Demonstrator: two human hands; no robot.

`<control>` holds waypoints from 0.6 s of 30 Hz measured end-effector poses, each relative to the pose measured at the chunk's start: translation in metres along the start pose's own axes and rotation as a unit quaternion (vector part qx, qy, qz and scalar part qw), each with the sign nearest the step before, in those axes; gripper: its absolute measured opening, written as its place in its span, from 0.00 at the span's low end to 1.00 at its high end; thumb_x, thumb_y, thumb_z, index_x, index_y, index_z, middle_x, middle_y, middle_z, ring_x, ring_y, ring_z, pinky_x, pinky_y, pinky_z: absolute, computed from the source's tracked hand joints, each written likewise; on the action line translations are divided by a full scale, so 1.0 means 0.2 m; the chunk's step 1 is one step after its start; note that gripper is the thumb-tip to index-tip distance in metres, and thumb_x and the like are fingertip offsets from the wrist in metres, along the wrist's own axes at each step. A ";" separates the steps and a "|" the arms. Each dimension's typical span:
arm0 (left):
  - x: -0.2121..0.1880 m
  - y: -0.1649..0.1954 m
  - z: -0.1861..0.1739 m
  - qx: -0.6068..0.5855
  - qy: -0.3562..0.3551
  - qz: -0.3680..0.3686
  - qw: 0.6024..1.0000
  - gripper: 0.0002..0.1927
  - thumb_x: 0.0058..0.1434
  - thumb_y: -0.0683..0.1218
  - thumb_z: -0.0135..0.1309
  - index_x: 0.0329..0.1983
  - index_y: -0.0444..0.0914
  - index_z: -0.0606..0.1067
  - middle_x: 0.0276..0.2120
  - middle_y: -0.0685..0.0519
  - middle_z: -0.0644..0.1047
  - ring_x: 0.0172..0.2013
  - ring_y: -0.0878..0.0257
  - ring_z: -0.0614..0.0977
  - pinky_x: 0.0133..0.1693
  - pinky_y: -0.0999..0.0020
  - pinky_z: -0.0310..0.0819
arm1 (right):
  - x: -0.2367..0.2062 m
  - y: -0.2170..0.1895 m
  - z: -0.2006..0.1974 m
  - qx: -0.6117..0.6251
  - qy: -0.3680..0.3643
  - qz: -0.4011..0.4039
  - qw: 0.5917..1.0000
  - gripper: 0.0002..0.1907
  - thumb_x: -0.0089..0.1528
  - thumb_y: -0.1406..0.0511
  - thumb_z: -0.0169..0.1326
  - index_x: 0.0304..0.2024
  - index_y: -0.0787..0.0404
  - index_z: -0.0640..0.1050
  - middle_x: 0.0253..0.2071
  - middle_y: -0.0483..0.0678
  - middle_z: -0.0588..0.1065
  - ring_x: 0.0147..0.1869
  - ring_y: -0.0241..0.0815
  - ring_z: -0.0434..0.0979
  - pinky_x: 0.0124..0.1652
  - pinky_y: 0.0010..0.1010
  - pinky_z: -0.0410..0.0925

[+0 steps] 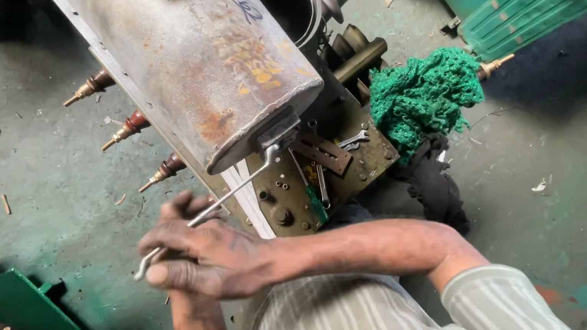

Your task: The person sits on the workshop floor assembling a transformer tank, using wrenches to tighten bolts on a mounting bracket under the tank. They reposition the tank, fit a metal plate, and finish by fitting a spirit level into a bracket on the tank body.

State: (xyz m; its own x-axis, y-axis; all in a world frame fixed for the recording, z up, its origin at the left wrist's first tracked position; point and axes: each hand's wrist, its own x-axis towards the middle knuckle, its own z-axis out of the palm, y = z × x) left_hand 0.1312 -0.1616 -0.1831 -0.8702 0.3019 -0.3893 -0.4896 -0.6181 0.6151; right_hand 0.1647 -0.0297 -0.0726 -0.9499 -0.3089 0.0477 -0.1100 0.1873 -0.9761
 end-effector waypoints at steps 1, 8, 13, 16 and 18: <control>-0.01 0.05 -0.09 0.083 0.101 0.038 0.991 0.16 0.73 0.50 0.51 0.53 0.33 0.75 0.40 0.48 0.80 0.37 0.62 0.81 0.41 0.66 0.78 | 0.00 0.14 0.05 -0.007 0.036 -0.010 0.999 0.36 0.74 0.41 0.34 0.63 0.62 0.72 0.59 0.55 0.75 0.62 0.49 0.79 0.61 0.40 0.74; -0.18 0.02 -0.26 0.149 0.176 0.133 0.964 0.10 0.73 0.45 0.54 0.52 0.34 0.75 0.37 0.50 0.79 0.34 0.63 0.79 0.39 0.67 0.78 | -0.34 0.91 -0.26 -0.325 0.196 0.016 0.925 0.09 0.65 0.58 0.60 0.37 0.56 0.80 0.41 0.43 0.82 0.51 0.39 0.81 0.53 0.34 0.74; -0.15 -0.14 0.13 0.222 -0.006 0.114 0.968 0.10 0.69 0.42 0.55 0.49 0.31 0.77 0.39 0.46 0.81 0.36 0.61 0.83 0.41 0.66 0.82 | -0.61 0.66 -0.94 -0.443 0.187 -0.065 0.874 0.08 0.48 0.68 0.64 0.23 0.65 0.77 0.37 0.53 0.77 0.40 0.48 0.79 0.37 0.37 0.73; -0.10 -0.15 0.38 0.225 -0.118 0.030 0.967 0.17 0.71 0.49 0.53 0.50 0.28 0.77 0.40 0.43 0.83 0.37 0.59 0.85 0.43 0.65 0.83 | -0.67 0.37 -1.24 -0.390 0.082 -0.045 0.916 0.15 0.53 0.67 0.67 0.17 0.62 0.74 0.34 0.49 0.78 0.33 0.40 0.77 0.30 0.30 0.69; -0.05 -0.13 0.51 0.132 -0.172 -0.043 0.975 0.23 0.71 0.54 0.51 0.52 0.28 0.76 0.41 0.43 0.82 0.38 0.59 0.85 0.43 0.65 0.83 | -0.67 0.19 -1.32 -0.226 0.146 -0.072 0.960 0.16 0.58 0.66 0.66 0.22 0.63 0.72 0.42 0.55 0.78 0.31 0.35 0.76 0.27 0.23 0.69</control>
State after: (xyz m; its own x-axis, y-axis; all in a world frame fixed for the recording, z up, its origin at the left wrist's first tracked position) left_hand 0.1469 -0.0755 -0.1253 -0.7700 0.5982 -0.2221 -0.5191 -0.3849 0.7631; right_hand 0.2097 0.2651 -0.0601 -0.9498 -0.0991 0.2967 -0.2987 0.5687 -0.7664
